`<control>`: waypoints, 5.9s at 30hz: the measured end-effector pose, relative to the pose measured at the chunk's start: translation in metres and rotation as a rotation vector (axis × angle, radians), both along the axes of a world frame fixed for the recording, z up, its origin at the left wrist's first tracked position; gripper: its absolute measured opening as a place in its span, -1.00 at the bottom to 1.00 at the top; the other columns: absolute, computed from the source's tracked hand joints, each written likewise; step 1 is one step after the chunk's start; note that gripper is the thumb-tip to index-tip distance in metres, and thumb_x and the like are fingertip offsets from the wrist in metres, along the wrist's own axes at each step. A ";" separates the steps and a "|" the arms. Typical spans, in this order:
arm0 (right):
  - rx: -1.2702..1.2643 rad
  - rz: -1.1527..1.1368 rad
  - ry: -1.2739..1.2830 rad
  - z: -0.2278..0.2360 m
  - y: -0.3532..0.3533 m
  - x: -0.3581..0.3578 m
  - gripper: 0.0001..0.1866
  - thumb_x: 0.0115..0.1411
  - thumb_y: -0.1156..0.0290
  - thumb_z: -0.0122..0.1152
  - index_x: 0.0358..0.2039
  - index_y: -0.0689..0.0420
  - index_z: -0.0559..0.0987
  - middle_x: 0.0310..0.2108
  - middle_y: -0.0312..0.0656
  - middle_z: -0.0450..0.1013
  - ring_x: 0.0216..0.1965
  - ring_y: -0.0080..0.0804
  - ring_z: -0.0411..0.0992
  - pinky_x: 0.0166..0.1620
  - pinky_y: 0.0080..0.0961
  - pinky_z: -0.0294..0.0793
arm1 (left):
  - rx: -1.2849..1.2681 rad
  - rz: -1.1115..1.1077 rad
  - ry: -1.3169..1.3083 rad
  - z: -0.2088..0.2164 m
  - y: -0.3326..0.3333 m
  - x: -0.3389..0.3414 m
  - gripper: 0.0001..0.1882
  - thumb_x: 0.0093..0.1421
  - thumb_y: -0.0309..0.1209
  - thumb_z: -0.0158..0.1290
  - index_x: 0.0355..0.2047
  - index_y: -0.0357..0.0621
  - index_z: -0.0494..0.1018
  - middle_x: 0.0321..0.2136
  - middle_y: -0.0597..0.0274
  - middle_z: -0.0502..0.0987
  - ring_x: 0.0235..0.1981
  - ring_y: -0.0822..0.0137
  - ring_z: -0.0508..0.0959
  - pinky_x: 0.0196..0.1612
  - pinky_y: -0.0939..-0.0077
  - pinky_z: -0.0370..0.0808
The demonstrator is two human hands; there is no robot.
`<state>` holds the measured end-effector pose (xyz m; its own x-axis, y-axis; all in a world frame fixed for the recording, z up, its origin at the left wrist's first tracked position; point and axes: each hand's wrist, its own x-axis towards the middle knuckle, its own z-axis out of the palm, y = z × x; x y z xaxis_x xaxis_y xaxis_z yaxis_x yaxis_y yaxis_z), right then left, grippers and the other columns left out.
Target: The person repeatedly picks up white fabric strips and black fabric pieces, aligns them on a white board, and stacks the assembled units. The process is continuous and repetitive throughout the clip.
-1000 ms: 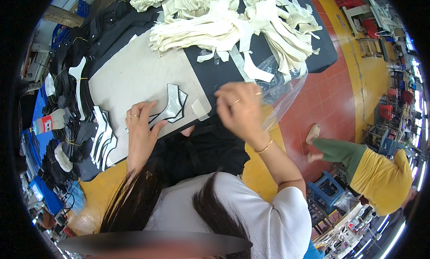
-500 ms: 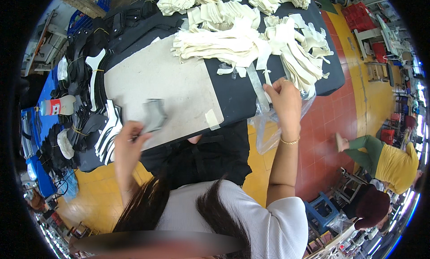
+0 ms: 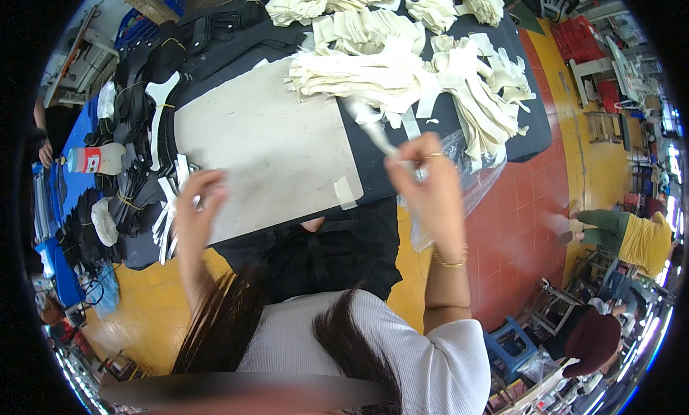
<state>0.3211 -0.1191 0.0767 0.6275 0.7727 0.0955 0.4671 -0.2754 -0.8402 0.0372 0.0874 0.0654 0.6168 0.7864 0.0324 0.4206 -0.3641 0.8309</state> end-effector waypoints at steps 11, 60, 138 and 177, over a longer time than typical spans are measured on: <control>-0.104 0.299 0.236 -0.014 0.053 -0.025 -0.76 0.14 0.48 0.37 -0.21 0.17 0.51 -0.36 -0.12 0.51 -0.35 -0.23 0.51 -0.18 -0.37 0.46 | -0.866 -0.011 -0.466 -0.027 -0.007 0.101 -0.75 0.29 -0.46 0.15 -0.06 -0.34 0.52 -0.32 0.12 0.61 -0.44 0.41 0.60 -0.41 0.56 0.52; 0.879 0.013 0.666 0.007 -0.059 0.097 -0.83 0.38 0.49 0.09 -0.04 0.16 0.43 -0.15 -0.27 0.31 -0.22 -0.48 0.29 -0.03 -0.40 0.32 | 0.683 0.066 0.261 -0.052 0.149 0.173 -0.63 0.07 -0.31 0.31 -0.13 -0.22 0.61 -0.04 0.02 0.49 0.00 0.04 0.50 0.08 0.17 0.44; -0.683 0.601 0.492 -0.036 0.172 -0.118 -0.76 0.25 0.35 0.25 -0.41 0.30 0.60 -0.63 -0.26 0.51 -0.68 -0.59 0.50 -0.63 -0.67 0.46 | 0.432 0.001 0.377 -0.064 -0.076 -0.036 -0.23 0.11 0.02 0.26 0.24 -0.07 0.34 0.27 0.23 0.25 0.20 0.17 0.25 0.14 0.10 0.08; -0.548 0.486 0.261 -0.034 0.124 -0.075 -0.77 0.15 0.34 0.39 -0.43 0.27 0.63 -0.62 -0.27 0.50 -0.67 -0.62 0.41 -0.55 -0.63 0.36 | 0.402 0.035 0.587 -0.059 -0.078 -0.018 0.03 -0.08 0.18 0.34 0.32 -0.03 0.26 0.26 0.23 0.22 0.16 0.08 0.22 0.13 0.01 0.10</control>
